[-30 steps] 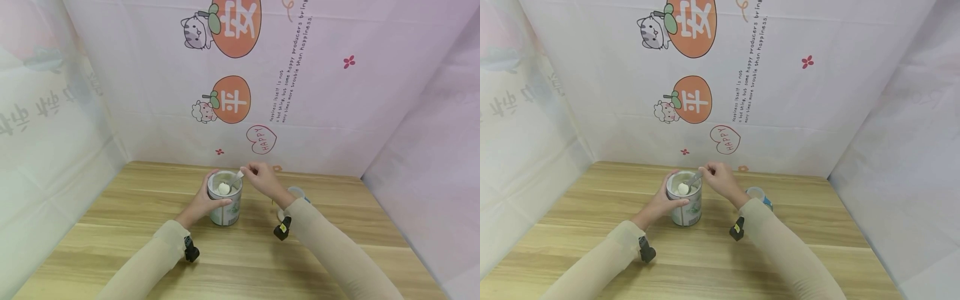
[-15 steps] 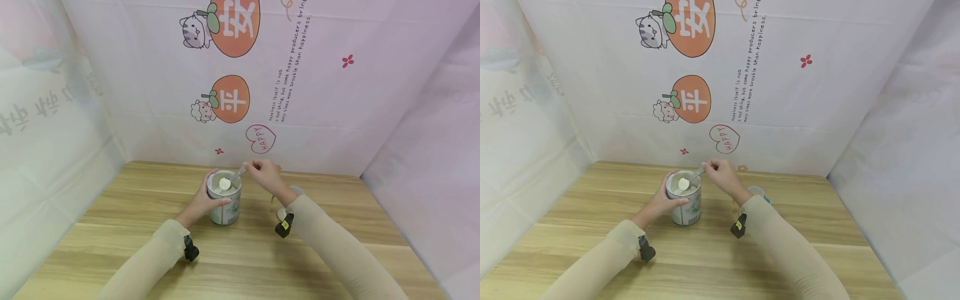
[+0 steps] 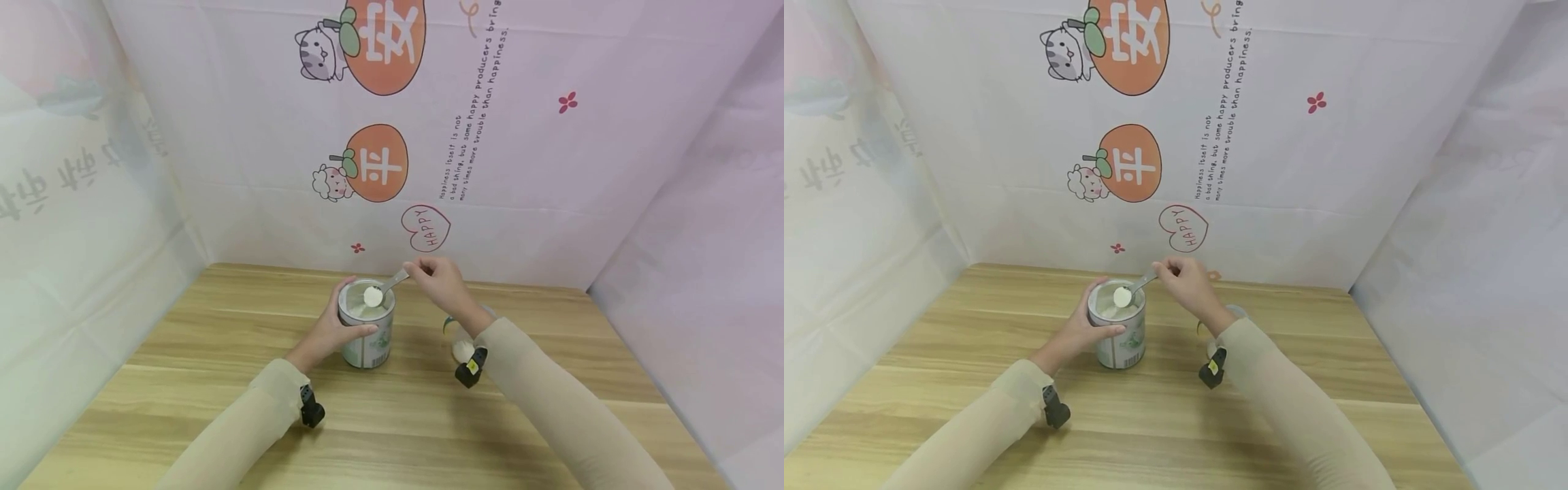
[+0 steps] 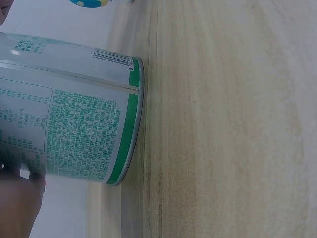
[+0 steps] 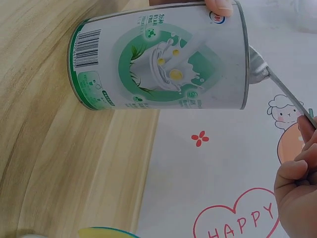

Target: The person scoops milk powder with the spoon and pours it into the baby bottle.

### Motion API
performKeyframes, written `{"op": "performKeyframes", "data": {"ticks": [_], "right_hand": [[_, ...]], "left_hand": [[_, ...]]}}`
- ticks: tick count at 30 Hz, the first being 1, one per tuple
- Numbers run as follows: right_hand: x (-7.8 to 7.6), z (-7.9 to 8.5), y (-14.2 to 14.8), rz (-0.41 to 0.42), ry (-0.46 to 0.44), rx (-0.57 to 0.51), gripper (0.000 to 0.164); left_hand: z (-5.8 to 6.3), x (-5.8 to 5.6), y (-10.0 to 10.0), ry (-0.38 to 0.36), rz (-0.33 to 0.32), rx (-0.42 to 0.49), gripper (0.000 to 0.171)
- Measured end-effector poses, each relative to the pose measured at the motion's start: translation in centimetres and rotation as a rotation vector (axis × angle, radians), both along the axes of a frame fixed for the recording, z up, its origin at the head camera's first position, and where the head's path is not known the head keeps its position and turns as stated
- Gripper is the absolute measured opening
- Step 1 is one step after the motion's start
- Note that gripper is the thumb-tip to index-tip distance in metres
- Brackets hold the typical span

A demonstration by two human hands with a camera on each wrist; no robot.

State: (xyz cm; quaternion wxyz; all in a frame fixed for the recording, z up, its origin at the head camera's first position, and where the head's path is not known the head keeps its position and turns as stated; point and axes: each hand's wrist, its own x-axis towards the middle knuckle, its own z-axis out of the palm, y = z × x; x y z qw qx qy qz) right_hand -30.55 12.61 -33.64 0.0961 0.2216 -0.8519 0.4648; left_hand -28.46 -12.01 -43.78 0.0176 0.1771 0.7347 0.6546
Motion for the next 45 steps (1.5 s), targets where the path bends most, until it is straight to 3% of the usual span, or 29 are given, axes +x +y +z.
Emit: {"op": "performKeyframes", "data": {"ticks": [32,45], "right_hand": [[0.6,0.5,3.2,-0.092,0.001,-0.017,0.038],[1.1,0.6,5.7,-0.148,-0.048,-0.055,0.040]], "left_hand": [[0.0,0.1,0.0,-0.029,0.043,-0.026,0.110],[0.4,0.2,0.0,-0.055,0.010,-0.009,0.108]]}}
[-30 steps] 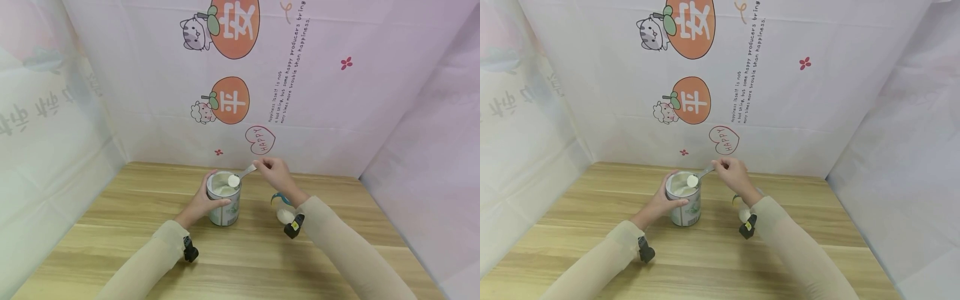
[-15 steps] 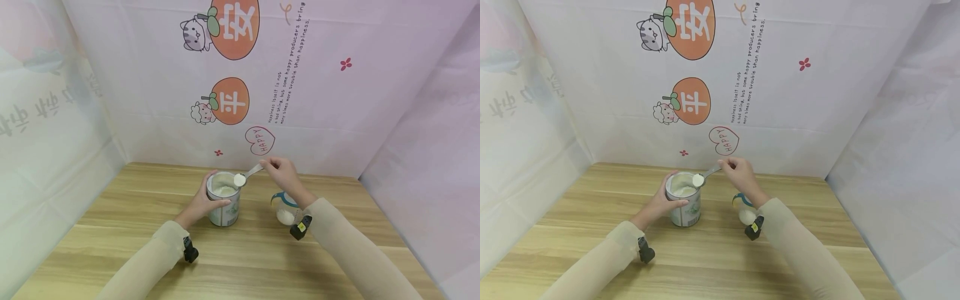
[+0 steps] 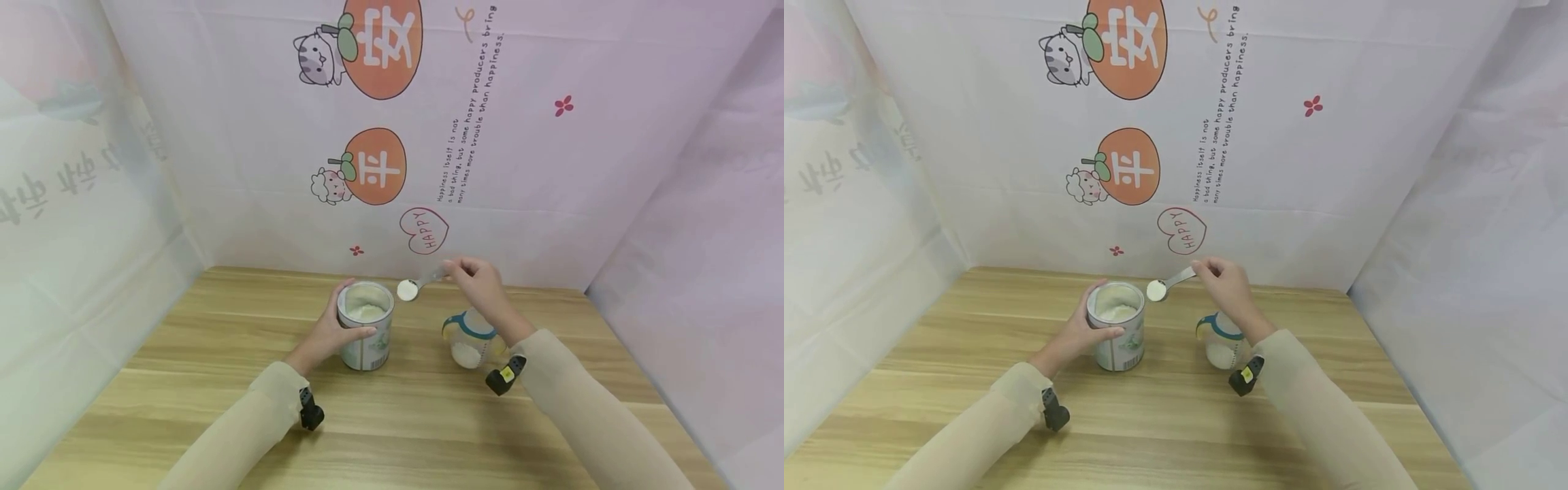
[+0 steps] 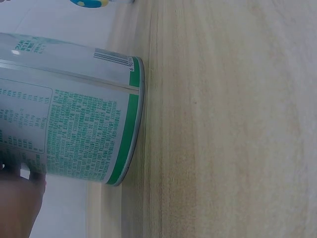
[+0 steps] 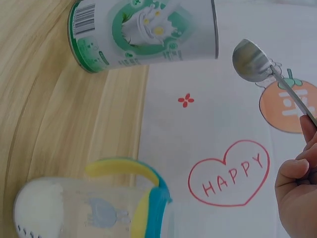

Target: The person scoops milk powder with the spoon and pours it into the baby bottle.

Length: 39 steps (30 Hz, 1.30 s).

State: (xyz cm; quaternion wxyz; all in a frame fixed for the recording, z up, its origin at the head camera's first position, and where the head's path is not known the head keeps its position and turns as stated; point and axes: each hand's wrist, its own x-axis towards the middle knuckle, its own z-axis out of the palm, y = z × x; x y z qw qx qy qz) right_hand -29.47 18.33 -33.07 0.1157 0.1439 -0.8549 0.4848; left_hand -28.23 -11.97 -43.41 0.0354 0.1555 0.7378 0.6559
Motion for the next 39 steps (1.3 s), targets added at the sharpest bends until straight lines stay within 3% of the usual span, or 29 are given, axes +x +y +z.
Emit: {"op": "performKeyframes", "data": {"ticks": [8,12,16,22,31,39], "right_hand": [[0.1,-0.3,2.1,-0.057,0.010,0.035,0.043],[0.2,-0.5,3.1,-0.082,0.014,0.050,0.043],[0.3,-0.7,4.2,-0.104,-0.011,0.062,0.047],[0.7,-1.1,6.0,-0.119,-0.024,0.052,0.048],[1.7,-1.8,8.5,-0.136,-0.046,0.014,0.048],[2.5,-2.8,10.7,-0.178,-0.042,0.042,0.053]], "left_hand": [[2.7,2.0,0.1,-0.029,-0.004,-0.007,0.103],[2.9,2.2,0.1,-0.021,-0.006,-0.002,0.103],[1.9,1.5,0.0,-0.014,-0.005,0.000,0.105],[2.4,1.8,0.0,-0.027,-0.016,-0.009,0.106],[0.1,0.1,-0.1,0.000,0.016,-0.029,0.107],[-0.2,0.1,0.0,0.029,0.034,-0.042,0.106]]}}
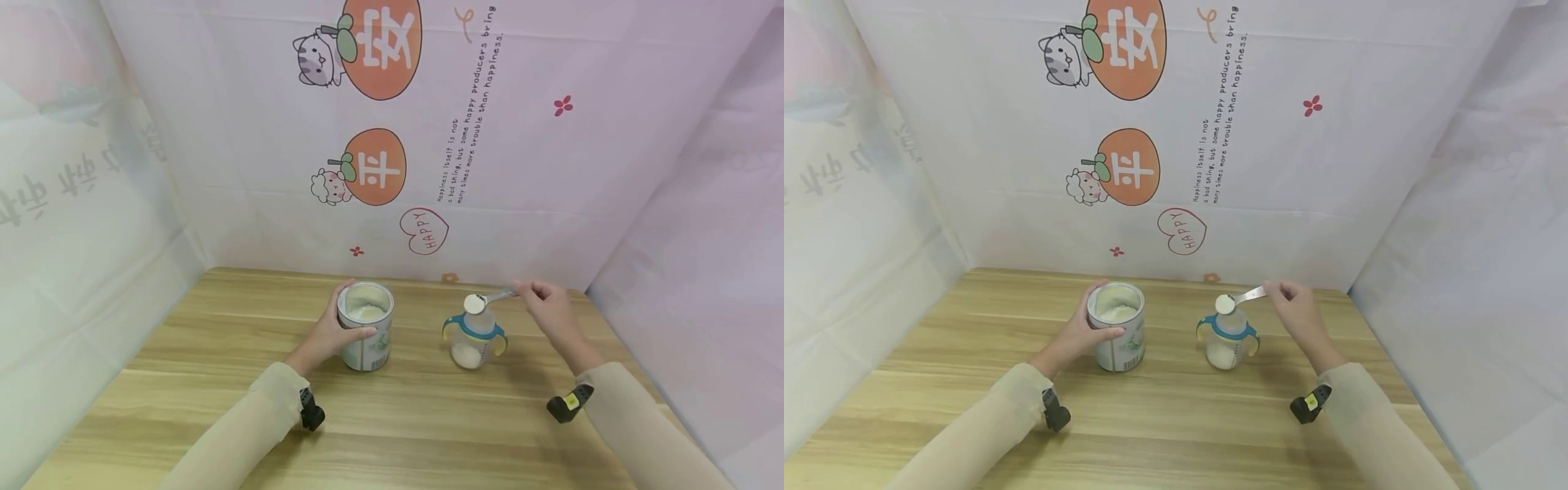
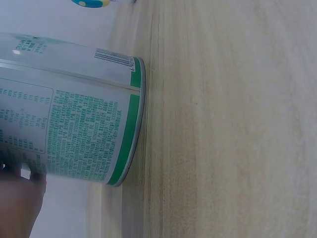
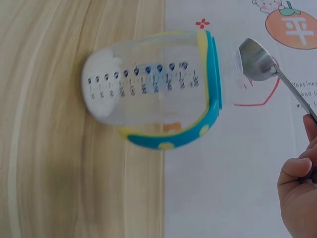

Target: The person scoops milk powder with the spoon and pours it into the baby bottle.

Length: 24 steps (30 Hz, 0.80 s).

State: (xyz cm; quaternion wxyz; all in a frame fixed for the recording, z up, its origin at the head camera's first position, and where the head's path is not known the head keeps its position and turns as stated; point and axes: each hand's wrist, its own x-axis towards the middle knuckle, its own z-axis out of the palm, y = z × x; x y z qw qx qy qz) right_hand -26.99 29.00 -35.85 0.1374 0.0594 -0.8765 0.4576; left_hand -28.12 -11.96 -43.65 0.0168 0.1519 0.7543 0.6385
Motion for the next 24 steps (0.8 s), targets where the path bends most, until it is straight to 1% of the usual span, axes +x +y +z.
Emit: {"op": "performKeyframes", "data": {"ticks": [7,13,19,24], "right_hand": [[0.5,-0.2,1.1,-0.034,0.029,0.029,0.049],[0.8,-0.4,1.4,-0.052,0.067,0.044,0.046],[0.7,-0.8,1.5,-0.043,0.125,0.101,0.042],[0.9,-0.8,1.3,-0.026,0.172,0.138,0.038]], "left_hand": [[0.0,0.1,0.0,-0.006,0.010,-0.011,0.104],[0.1,0.2,0.1,-0.010,0.003,0.003,0.106],[-0.4,-0.3,0.0,-0.007,-0.016,0.032,0.107],[-0.3,-0.2,-0.1,-0.007,-0.013,0.032,0.106]]}}
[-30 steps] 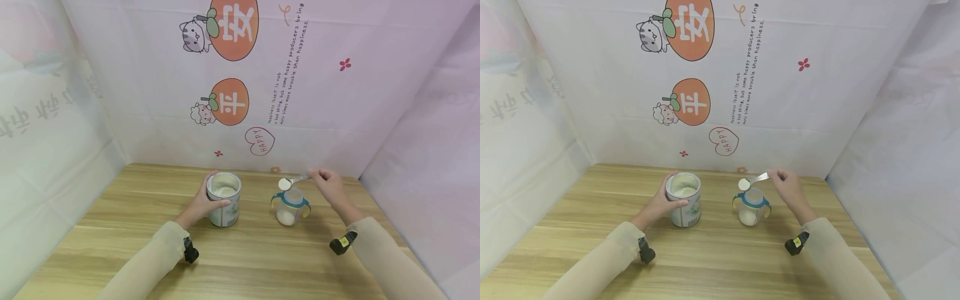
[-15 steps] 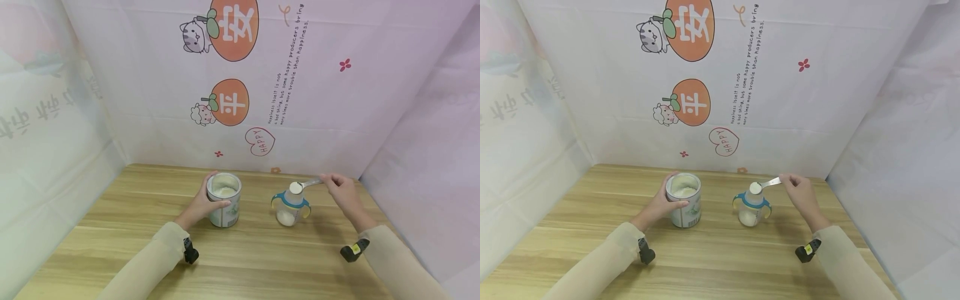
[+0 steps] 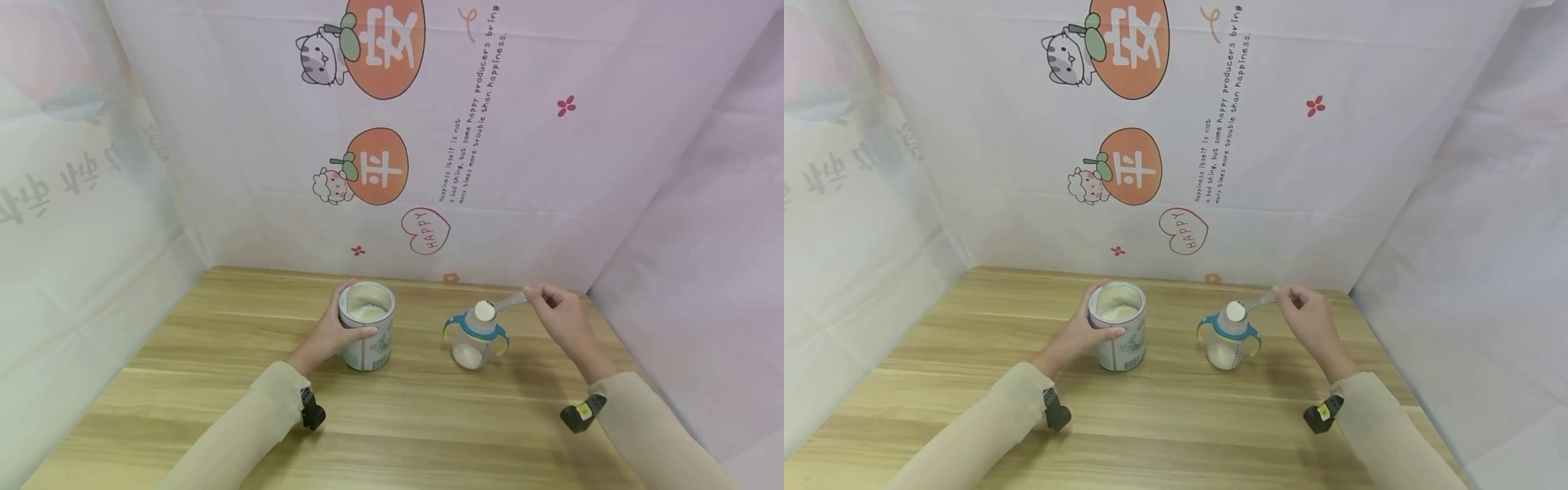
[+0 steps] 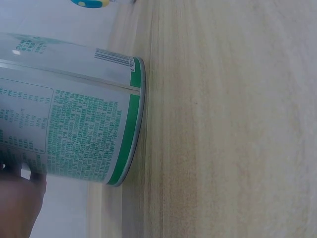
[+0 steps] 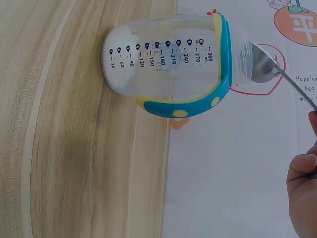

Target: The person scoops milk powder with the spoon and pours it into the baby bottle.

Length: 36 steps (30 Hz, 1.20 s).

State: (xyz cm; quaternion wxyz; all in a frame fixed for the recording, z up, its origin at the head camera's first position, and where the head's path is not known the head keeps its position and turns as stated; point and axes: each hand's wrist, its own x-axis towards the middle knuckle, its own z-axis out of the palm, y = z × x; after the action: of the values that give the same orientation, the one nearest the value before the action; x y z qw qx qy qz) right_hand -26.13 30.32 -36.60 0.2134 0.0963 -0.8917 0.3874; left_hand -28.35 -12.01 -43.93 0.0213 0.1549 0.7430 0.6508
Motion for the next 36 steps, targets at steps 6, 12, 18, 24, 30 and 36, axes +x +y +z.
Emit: {"op": "performKeyframes", "data": {"ticks": [6,12,18,24,30,36], "right_hand": [[0.2,0.1,-0.4,0.037,0.125,0.052,0.028],[0.3,0.0,-0.9,0.083,0.277,0.121,0.018],[0.2,0.0,-1.1,0.123,0.369,0.174,0.015],[0.0,0.0,-1.2,0.196,0.468,0.269,0.018],[0.0,0.2,-1.6,0.247,0.509,0.327,0.020],[0.1,0.4,-1.9,0.287,0.538,0.358,0.020]], "left_hand": [[0.1,-0.1,0.0,-0.008,-0.017,0.004,0.106],[0.7,0.1,0.0,-0.031,-0.021,-0.001,0.107],[2.9,1.9,0.2,-0.036,-0.037,-0.005,0.106],[3.1,2.1,0.3,-0.032,-0.032,0.002,0.105],[2.1,1.1,0.2,-0.039,-0.023,-0.024,0.107],[0.5,0.1,0.1,-0.024,-0.011,-0.016,0.108]]}}
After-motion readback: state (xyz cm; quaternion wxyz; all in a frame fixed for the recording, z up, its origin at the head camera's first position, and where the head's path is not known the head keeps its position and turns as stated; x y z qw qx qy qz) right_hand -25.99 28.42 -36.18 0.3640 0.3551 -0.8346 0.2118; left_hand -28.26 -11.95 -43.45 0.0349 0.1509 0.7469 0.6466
